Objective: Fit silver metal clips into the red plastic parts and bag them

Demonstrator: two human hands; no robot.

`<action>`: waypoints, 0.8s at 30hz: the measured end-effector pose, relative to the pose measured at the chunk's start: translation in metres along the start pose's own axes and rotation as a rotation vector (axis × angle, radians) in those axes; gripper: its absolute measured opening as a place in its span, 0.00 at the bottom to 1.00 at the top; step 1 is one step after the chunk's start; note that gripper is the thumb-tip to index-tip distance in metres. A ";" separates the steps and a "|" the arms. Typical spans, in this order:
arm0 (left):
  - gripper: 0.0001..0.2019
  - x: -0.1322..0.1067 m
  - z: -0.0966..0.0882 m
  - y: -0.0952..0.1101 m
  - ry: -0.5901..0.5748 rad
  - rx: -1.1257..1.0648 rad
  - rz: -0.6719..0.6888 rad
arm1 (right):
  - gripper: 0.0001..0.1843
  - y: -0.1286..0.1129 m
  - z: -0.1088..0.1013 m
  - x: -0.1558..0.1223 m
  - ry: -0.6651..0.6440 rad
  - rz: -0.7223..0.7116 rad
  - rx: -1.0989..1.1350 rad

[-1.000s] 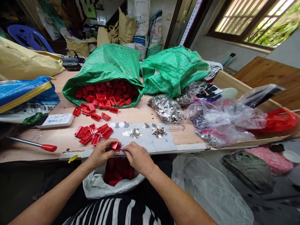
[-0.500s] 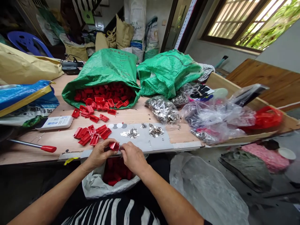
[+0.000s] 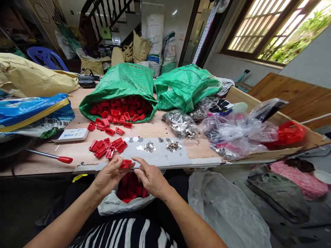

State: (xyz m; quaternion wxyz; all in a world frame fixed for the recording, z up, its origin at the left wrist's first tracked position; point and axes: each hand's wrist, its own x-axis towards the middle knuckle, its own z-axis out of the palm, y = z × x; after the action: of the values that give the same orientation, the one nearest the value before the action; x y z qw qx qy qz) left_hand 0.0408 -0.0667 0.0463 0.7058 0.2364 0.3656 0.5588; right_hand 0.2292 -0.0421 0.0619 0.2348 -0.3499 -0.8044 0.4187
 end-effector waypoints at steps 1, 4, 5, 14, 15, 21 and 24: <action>0.09 -0.001 0.002 0.000 0.007 -0.072 -0.043 | 0.22 -0.003 0.000 0.001 -0.003 -0.006 -0.003; 0.03 -0.005 0.006 -0.001 0.061 -0.219 -0.114 | 0.21 -0.008 0.001 0.002 0.009 -0.016 -0.029; 0.02 -0.005 0.007 -0.001 0.074 -0.253 -0.132 | 0.20 -0.010 0.001 0.003 0.017 -0.016 -0.039; 0.06 -0.010 0.013 -0.008 0.074 -0.350 -0.190 | 0.15 -0.014 -0.003 0.003 0.057 -0.043 -0.155; 0.06 -0.010 0.013 -0.009 0.072 -0.357 -0.189 | 0.14 -0.013 -0.003 0.004 0.074 -0.054 -0.155; 0.06 -0.009 0.010 -0.015 0.044 -0.345 -0.185 | 0.16 -0.002 0.002 0.008 0.166 -0.043 -0.016; 0.08 -0.009 0.006 -0.017 0.026 -0.140 -0.119 | 0.18 0.005 0.000 0.008 0.180 0.020 0.009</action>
State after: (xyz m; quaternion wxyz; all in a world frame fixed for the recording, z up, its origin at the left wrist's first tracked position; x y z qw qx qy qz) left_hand 0.0552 -0.0792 0.0392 0.7475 0.1573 0.3484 0.5433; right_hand 0.2262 -0.0340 0.0584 0.3032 -0.3933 -0.7747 0.3915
